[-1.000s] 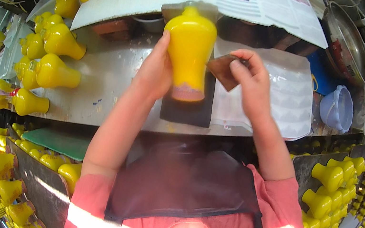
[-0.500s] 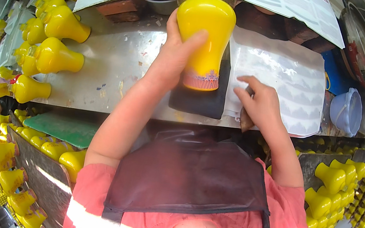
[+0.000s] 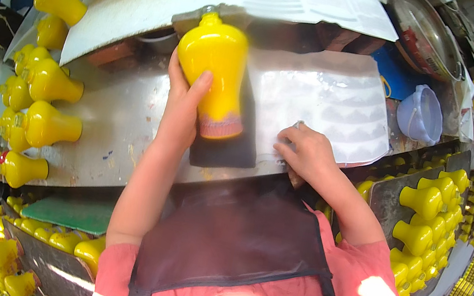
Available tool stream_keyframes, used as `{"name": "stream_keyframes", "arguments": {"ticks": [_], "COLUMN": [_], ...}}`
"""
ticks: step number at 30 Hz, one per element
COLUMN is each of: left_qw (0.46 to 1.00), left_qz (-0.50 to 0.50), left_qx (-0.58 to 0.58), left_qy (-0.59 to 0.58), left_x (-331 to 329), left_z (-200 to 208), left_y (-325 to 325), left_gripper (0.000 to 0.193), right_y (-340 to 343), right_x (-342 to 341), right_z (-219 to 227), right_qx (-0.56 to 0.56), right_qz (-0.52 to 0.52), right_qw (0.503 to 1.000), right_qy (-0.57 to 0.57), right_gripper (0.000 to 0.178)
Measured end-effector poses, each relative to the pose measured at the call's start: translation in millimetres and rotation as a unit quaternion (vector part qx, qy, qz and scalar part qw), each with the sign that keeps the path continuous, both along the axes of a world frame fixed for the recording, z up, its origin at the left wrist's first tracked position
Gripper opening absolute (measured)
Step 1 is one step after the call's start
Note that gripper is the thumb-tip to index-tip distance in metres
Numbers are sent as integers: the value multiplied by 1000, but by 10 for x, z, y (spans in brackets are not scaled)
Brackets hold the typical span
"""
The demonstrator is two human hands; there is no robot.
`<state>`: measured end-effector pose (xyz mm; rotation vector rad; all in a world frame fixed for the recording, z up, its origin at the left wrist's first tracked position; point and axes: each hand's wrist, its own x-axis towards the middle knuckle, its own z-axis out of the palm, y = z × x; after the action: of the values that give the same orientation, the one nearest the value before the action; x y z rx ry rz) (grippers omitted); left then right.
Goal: The person picks up a yellow ceramic vase and applies a decorative paper label to its surface. They smooth the label with their fingers and a small tool, then place the finished vase on a nearby rack.
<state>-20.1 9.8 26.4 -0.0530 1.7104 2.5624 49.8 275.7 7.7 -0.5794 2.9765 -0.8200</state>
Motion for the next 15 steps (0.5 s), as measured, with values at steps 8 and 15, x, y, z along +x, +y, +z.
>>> {"name": "stream_keyframes", "arguments": {"ticks": [8,15], "left_qw": [997,995], "left_qz": [13,14], "left_qx": [-73,-93], "left_qy": [39,32], "left_x": [31,91], "left_z": [-53,-71], "left_y": [-12,-13], "left_gripper": [89,92], "right_y": [67,170], "right_x": [-482,-1072], "right_z": [163,475], "right_qx": [-22,-123], "right_qz": [-50,-114], "right_qw": [997,980], "right_qy": [57,111], "right_gripper": [13,12]}}
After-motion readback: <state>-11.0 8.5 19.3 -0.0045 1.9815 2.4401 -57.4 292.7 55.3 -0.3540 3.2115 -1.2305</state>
